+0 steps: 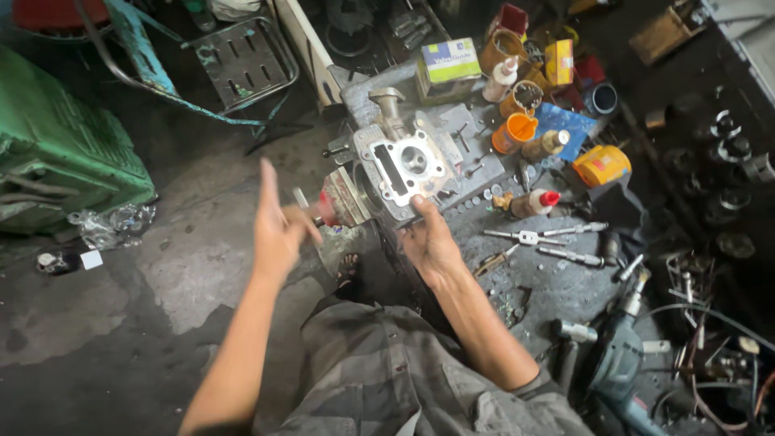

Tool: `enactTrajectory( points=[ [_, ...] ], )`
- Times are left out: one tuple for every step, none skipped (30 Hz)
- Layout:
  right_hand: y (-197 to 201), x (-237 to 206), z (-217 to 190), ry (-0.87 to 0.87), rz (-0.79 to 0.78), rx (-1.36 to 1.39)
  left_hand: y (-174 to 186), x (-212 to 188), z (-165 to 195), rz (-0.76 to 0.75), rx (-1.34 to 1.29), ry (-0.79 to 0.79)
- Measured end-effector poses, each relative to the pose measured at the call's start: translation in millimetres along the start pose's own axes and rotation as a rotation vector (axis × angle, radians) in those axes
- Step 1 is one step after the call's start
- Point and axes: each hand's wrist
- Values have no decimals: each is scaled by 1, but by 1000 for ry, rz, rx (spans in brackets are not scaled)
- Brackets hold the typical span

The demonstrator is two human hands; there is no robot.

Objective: The person works on a motorcycle engine cylinder head at a cluttered workbench. They hold and turn the head, fit a valve component into its bore, press and seat parts by hand, wipe the head with a cloth, apply liquid from a bottle onto it, and position the head near a bench vise.

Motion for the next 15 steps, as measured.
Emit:
enactTrajectory(
  points=[
    [1,0,0,-5,13,-5,8,26,-7,63,-5,-36],
    [2,0,0,-10,22,-11,13,51,-16,162,121,2],
    [2,0,-1,-13,24,-10,16,72,-29,267,248,39],
    [2,-1,-1,-21,24,-11,16,84,-45,273,250,-18],
    [2,-1,-1,-30,21,-13,12,93,-61,282,252,-76],
    [1,-2,-1,-24,24,-14,9,99,-76,291,252,-140],
    [1,-2,0,-20,29,-17,4,95,-91,284,201,-59],
    [0,-3,0,-21,41,-25,-3,81,-103,278,147,31],
    [0,-4,1,-25,43,-27,-7,66,-112,214,128,48],
    [0,-4,1,-25,42,-27,-9,52,-121,150,110,59],
    [0,-5,1,-24,37,-24,-12,38,-131,122,158,119],
    [1,-5,2,-13,24,-36,-15,25,-137,93,206,181],
    [1,-4,3,-7,16,-48,-19,17,-140,81,141,172],
    [2,-4,3,-5,10,-61,-22,9,-141,72,75,167],
    [3,-3,4,7,2,-85,-24,4,-142,64,11,159]
  ],
)
Point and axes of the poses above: each hand's wrist, its own x-axis towards the middle knuckle, its own y-axis out of the back of the hand, z = x × y, and after that the axes turned 14 degrees about x, right-handed
